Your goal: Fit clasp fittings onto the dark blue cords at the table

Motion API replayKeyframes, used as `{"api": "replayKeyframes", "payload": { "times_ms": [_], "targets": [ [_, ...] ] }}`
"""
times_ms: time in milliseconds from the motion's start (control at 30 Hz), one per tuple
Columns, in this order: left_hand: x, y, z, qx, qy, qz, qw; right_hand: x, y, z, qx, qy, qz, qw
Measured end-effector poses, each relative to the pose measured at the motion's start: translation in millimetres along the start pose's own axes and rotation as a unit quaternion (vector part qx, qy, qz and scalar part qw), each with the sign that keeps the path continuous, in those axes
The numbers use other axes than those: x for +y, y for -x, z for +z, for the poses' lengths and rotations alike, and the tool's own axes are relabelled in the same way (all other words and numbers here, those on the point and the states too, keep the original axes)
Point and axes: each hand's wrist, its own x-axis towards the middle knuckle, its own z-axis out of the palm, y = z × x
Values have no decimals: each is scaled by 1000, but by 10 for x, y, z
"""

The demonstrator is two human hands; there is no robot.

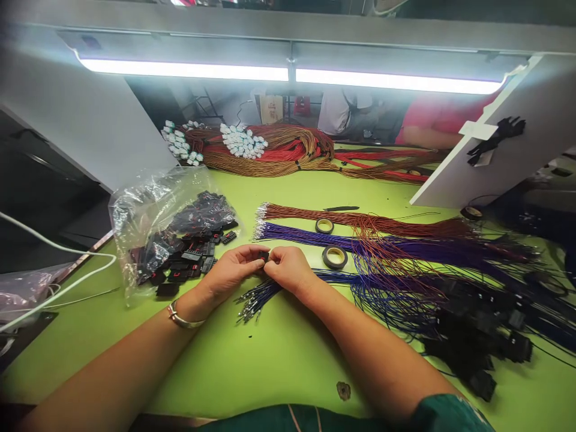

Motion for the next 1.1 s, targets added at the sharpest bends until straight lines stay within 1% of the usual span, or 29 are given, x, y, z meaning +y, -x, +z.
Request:
{"api": "replayKeyframes", "payload": {
  "times_ms": [133, 233, 333, 600, 700, 767, 800, 867, 900, 933, 1000, 1033, 1100],
  "targets": [
    [31, 7, -5, -11, 54, -13, 998, -52, -5, -25, 4, -31, 8, 999],
    [43, 11, 5, -12, 74, -17, 997, -78, -10, -47, -7, -47, 21, 999],
    [41, 8, 12, -3, 66, -16, 998, -75, -14, -57, -13, -47, 31, 998],
    [7, -15, 0, 12, 14, -6, 1000, 25, -31, -10, -4, -2, 0, 1000],
    [6, -18, 28, 41, 9, 5, 999, 34, -37, -33, -8, 27, 1, 1000],
    [8, -18, 45, 60, 13, 8, 998, 5, -61, -92, 0, 54, -10, 998],
    [8, -18, 50, 59, 17, 5, 998, -20, -85, -133, 11, 74, -25, 997],
    [3, -19, 51, 36, 26, 1, 999, -81, -164, -216, 38, 142, -59, 987],
    [-2, -20, 48, 22, 27, 0, 999, -109, -218, -251, 49, 191, -67, 978],
    [-8, -21, 42, 11, 25, 0, 1000, -130, -281, -275, 55, 244, -67, 966],
    [-23, -25, 27, 3, 23, -2, 1000, -138, -417, -294, 49, 337, -44, 939],
    [-30, -27, 19, 1, 26, -6, 1000, -123, -483, -290, 40, 366, -30, 929],
    [-40, -31, 3, -3, 35, -14, 999, -65, -597, -276, 18, 385, -18, 922]
  ]
}}
